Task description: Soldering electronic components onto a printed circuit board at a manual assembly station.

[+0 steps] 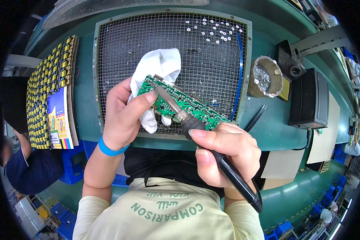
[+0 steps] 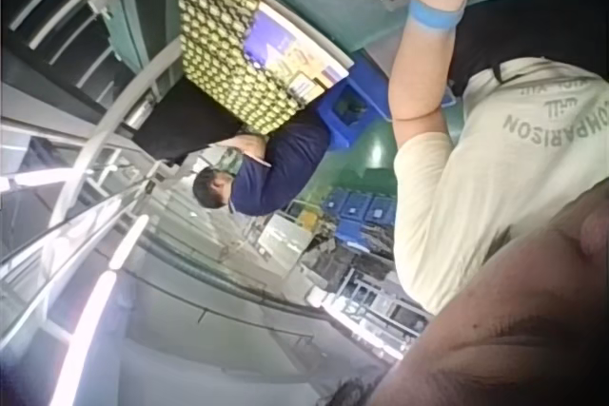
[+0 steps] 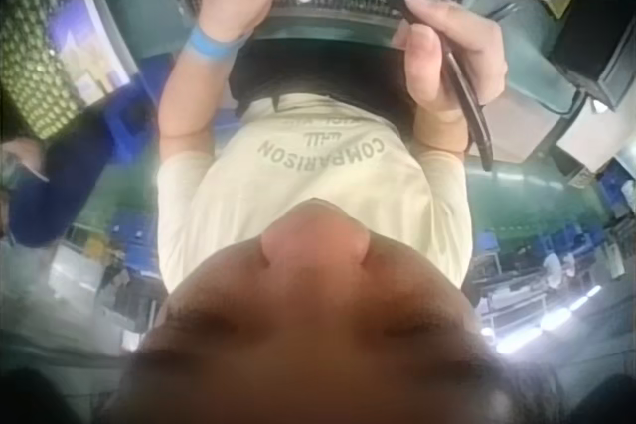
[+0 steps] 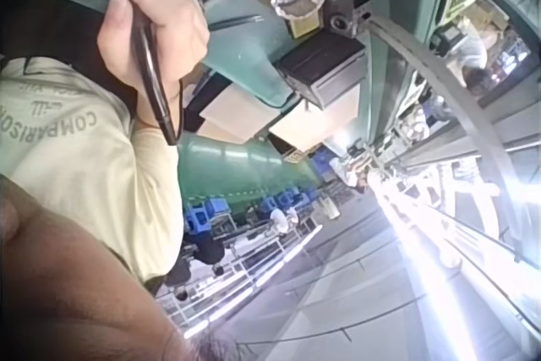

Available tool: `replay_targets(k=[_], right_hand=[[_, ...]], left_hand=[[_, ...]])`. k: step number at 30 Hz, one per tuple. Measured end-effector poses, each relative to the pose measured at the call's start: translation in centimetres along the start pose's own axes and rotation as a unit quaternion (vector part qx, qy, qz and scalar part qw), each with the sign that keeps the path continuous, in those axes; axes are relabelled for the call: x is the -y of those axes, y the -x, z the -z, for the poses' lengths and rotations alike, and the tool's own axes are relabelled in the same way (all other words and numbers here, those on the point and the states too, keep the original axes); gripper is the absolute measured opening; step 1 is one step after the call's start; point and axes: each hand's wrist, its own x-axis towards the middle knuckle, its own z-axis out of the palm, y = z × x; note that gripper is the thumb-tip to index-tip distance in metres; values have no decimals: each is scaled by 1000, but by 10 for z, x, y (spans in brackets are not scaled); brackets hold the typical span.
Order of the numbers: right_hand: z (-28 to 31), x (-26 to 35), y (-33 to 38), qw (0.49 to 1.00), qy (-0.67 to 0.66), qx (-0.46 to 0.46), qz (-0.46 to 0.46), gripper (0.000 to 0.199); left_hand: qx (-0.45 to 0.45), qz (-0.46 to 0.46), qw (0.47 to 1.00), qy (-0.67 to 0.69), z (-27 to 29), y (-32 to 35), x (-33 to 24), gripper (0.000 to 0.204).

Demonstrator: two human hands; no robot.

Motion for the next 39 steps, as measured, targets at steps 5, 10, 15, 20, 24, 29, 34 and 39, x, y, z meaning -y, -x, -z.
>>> replay_targets(k=[5,10,15,20,24,29,34,39], right_hand=[[4,1,1,1000,-10,10,-21,21],[1,0,1,999,-26,-13,-27,20],[-4,7,0,997,-15,-31,-72,35],[-6,9,-1,994,-21,-47,-93,36],[0,3,-2,997,-45,-30,-61,23],[0,4,-4,997,-40,-28,-59,24],[-7,13,-5,996,-1,-34,-82,34],[-11,14,-3,995,10,-33,-93,39]], left_hand=[[12,-12,1000,-16,4,-1,3,25],[14,-6,1000,-12,2,-1,1,25],[7,-10,1000,-3,1,0,0,25],[13,-5,1000,-13,3,-1,-1,25],[17,-1,1000,-17,3,-1,-2,25],[17,2,1000,-16,2,-1,-2,25],[21,-1,999,-24,3,-1,-1,25],[12,-4,1000,-23,2,-1,-1,25]])
